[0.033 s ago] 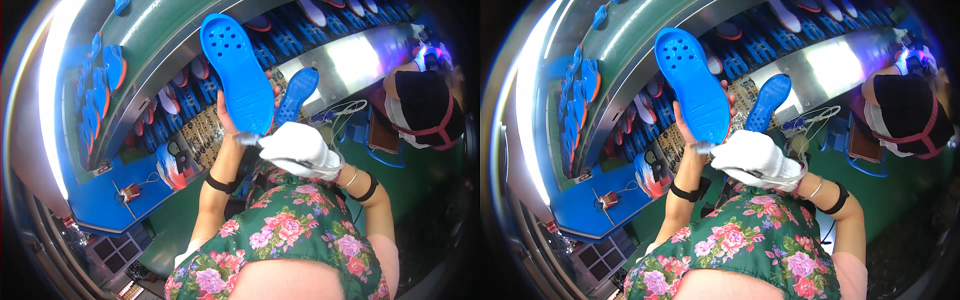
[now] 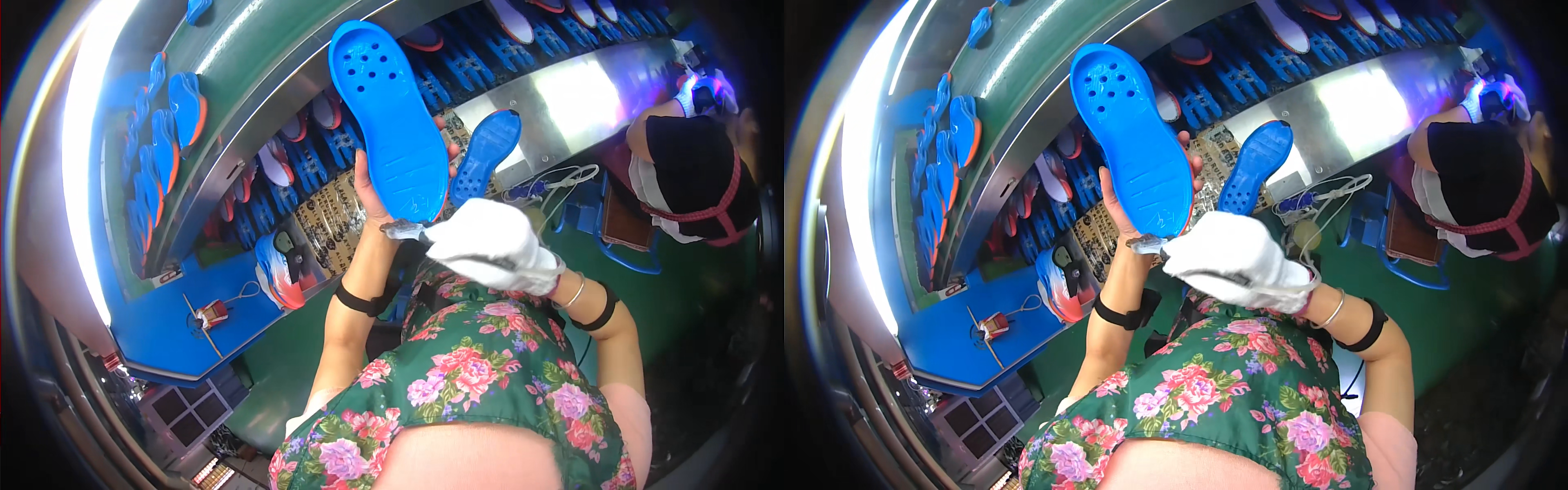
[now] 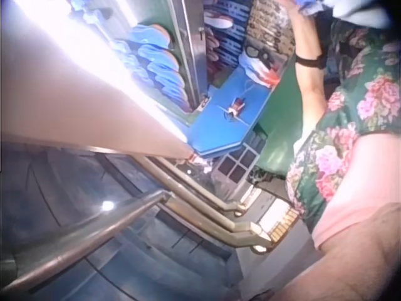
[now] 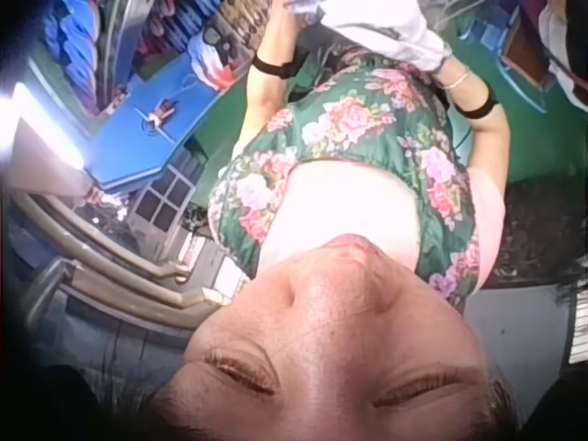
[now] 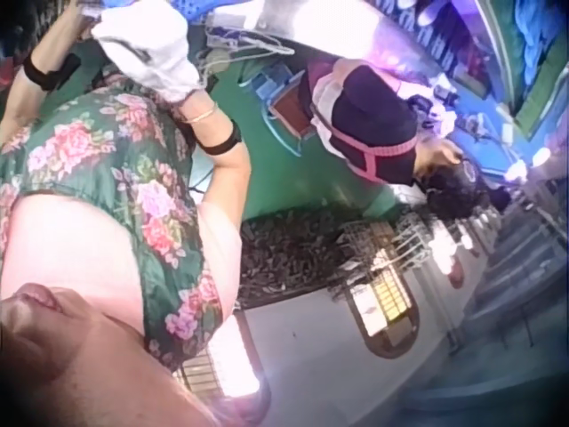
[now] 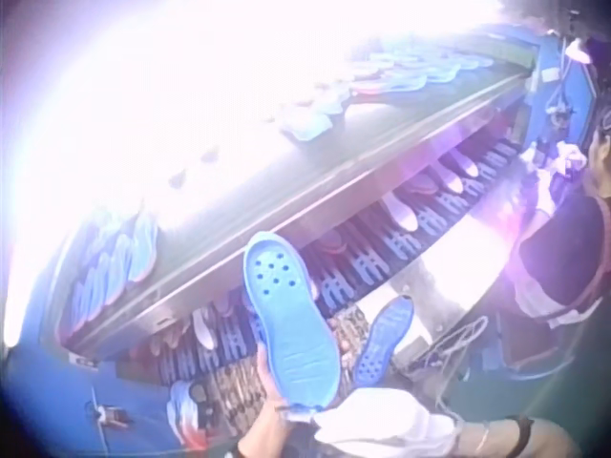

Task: Applying glue or adhesive to the interior surface of blue shoe soles using a brush tool at a manufacturing station.

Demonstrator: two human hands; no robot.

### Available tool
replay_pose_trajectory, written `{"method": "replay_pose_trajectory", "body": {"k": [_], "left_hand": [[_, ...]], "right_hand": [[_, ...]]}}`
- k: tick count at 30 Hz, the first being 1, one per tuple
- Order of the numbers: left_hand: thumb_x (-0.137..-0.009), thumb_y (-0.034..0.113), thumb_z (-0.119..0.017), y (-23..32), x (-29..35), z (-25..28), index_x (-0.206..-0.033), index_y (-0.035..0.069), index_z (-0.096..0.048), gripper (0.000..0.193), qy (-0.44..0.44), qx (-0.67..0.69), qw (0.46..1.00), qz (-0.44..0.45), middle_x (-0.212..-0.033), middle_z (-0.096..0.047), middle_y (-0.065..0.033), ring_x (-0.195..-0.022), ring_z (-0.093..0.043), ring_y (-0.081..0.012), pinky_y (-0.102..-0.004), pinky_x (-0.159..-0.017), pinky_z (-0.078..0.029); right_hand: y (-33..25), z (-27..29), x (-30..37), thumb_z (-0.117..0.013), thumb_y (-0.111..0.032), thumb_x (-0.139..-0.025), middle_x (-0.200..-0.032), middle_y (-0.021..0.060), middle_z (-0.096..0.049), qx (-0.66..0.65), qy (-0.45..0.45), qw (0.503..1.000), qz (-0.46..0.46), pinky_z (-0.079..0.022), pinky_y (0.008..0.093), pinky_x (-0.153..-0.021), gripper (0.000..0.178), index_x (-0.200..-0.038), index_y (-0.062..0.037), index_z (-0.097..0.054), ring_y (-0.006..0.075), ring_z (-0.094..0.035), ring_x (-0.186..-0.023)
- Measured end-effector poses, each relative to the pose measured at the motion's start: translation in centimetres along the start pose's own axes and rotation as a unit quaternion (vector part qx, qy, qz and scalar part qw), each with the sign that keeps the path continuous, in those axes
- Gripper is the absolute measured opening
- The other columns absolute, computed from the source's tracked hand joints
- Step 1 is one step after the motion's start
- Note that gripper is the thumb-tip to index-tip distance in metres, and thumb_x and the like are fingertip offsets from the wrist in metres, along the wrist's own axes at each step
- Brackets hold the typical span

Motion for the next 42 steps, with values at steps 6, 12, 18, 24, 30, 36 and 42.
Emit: {"method": "replay_pose_trajectory", "body": {"k": [6, 12, 18, 24, 30, 36, 42], "left_hand": [[-0.081, 0.066, -0.07, 0.7, -0.2, -0.2, -0.16, 0.002, -0.018, 0.114, -0.022, -0.037, 0.999, 0.032, -0.153, -0.038, -0.0267, -0.12, -0.057, -0.0493, -0.0605, -0.098, -0.053], [-0.077, 0.064, -0.074, 0.6, 0.0, 0.1, -0.158, 0.0, -0.024, 0.116, -0.062, -0.039, 0.994, 0.084, -0.15, -0.041, -0.0272, -0.116, -0.059, -0.0473, -0.0545, -0.097, -0.053], [-0.087, 0.056, -0.059, 0.7, 0.0, 0.1, -0.154, -0.006, -0.033, 0.095, -0.005, -0.024, 0.99, 0.142, -0.145, -0.048, -0.0352, -0.125, -0.056, -0.053, -0.0586, -0.103, -0.05], [-0.088, 0.051, -0.058, 1.0, -0.8, -0.7, -0.153, -0.004, -0.037, 0.087, -0.058, -0.015, 0.98, 0.187, -0.139, -0.053, -0.0352, -0.115, -0.061, -0.0552, -0.0575, -0.098, -0.053], [-0.087, 0.05, -0.059, 1.5, -0.9, -0.8, -0.152, -0.005, -0.038, 0.087, -0.058, -0.064, 0.977, 0.193, -0.137, -0.054, -0.0356, -0.114, -0.062, -0.0534, -0.0541, -0.096, -0.054], [-0.086, 0.054, -0.06, 1.5, -1.1, -0.6, -0.152, -0.007, -0.036, 0.093, -0.098, -0.048, 0.982, 0.156, -0.138, -0.053, -0.0365, -0.117, -0.062, -0.0525, -0.0555, -0.098, -0.053], [-0.082, 0.058, -0.069, 1.7, -1.0, 0.2, -0.159, -0.001, -0.025, 0.107, -0.049, -0.029, 0.99, 0.13, -0.151, -0.038, -0.0316, -0.116, -0.058, -0.0515, -0.0566, -0.095, -0.054]], "right_hand": [[0.6, 0.1, 0.1, -0.081, -0.006, -0.079, -0.102, 0.0068, -0.076, 0.109, 0.039, 0.992, 0.051, -0.058, 0.0348, -0.075, 0.026, -0.105, -0.0111, -0.078, 0.024, -0.072, -0.084], [2.1, -0.6, 1.3, -0.081, -0.004, -0.081, -0.097, 0.0075, -0.077, -0.16, 0.029, 0.975, -0.151, -0.058, 0.0333, -0.081, 0.013, -0.093, -0.0069, -0.078, 0.0201, -0.074, -0.089], [0.6, 1.0, 0.1, -0.078, -0.002, -0.08, -0.104, 0.0103, -0.076, 0.103, 0.038, 0.994, 0.015, -0.057, 0.0369, -0.079, 0.027, -0.106, -0.008, -0.077, 0.0271, -0.072, -0.089], [-1.1, -0.9, 1.7, -0.079, -0.003, -0.077, -0.111, 0.0112, -0.075, 0.11, -0.04, 0.99, 0.082, -0.057, 0.0386, -0.075, 0.039, -0.115, -0.0095, -0.075, 0.0272, -0.071, -0.087], [0.0, 1.4, 0.3, -0.082, -0.003, -0.076, -0.102, 0.0084, -0.077, 0.112, 0.026, 0.993, 0.027, -0.057, 0.0363, -0.073, 0.028, -0.103, -0.0112, -0.079, 0.0264, -0.071, -0.083], [0.8, -0.1, 1.1, -0.082, -0.005, -0.079, -0.101, 0.0081, -0.077, -0.066, 0.011, 0.996, -0.06, -0.057, 0.0341, -0.078, 0.018, -0.097, -0.0098, -0.078, 0.0235, -0.073, -0.087], [1.1, -1.2, 1.2, -0.082, -0.002, -0.08, -0.097, 0.0097, -0.077, -0.105, 0.011, 0.986, -0.131, -0.057, 0.033, -0.082, 0.016, -0.095, -0.0055, -0.078, 0.0215, -0.073, -0.089]]}}
Point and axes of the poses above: each hand's wrist, its own x-axis away from the middle knuckle, its own z-axis out of the back of the hand, y = z × x, the point moved 6 cm from there along -x, towards the middle knuckle
